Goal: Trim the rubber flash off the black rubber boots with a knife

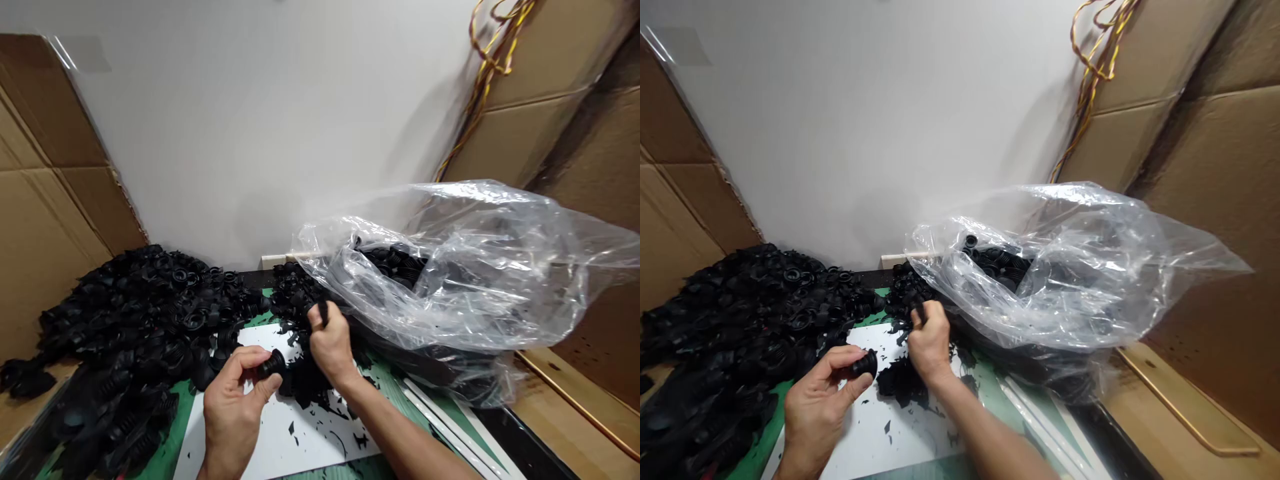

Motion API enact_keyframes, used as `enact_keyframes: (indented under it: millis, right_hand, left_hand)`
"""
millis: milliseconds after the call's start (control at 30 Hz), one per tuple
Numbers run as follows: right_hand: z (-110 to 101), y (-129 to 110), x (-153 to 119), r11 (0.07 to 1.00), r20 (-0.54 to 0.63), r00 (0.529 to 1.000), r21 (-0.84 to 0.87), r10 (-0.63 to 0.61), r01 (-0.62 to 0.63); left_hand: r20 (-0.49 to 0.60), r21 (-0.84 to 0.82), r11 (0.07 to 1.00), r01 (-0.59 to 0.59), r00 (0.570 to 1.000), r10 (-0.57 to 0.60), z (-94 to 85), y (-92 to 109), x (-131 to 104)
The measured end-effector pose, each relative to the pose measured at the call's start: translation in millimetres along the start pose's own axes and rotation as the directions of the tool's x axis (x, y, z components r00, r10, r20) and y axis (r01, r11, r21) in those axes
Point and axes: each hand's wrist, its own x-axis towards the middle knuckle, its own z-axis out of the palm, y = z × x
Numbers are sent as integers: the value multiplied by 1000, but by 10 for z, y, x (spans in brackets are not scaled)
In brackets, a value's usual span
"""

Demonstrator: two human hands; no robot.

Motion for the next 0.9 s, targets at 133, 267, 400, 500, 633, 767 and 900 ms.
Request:
enact_keyframes:
  millis: [133,267,400,500,633,767,900]
  right_hand:
    - [-107,78,149,987,84,989,94,126,-133]
    - [-88,58,80,970,231,964,167,135,-176]
    - [-73,43,30,955,246,963,243,110,-171]
    - [-119,-1,45,970,232,972,229,23,-77]
    - [-196,-71,84,954,337,940,262,52,-147]
    - [-239,-118,132,851,416,894,399,164,-342]
    - [-279,-202,171,726,497,843,500,205,-472]
  left_hand:
    - [157,-349,861,370,929,-335,3,55,49]
    - [242,-535,707,463,885,-397,10,64,84]
    - [252,-594,648,476,876,-413,2,40,85]
    - [251,-612,626,483,869,-425,-8,40,73]
    - [247,-618,619,486,867,-433,-16,40,70]
    - [249,-611,620,492,863,-439,-32,18,76]
    - [256,-606,623,494,863,-435,-53,-10,72]
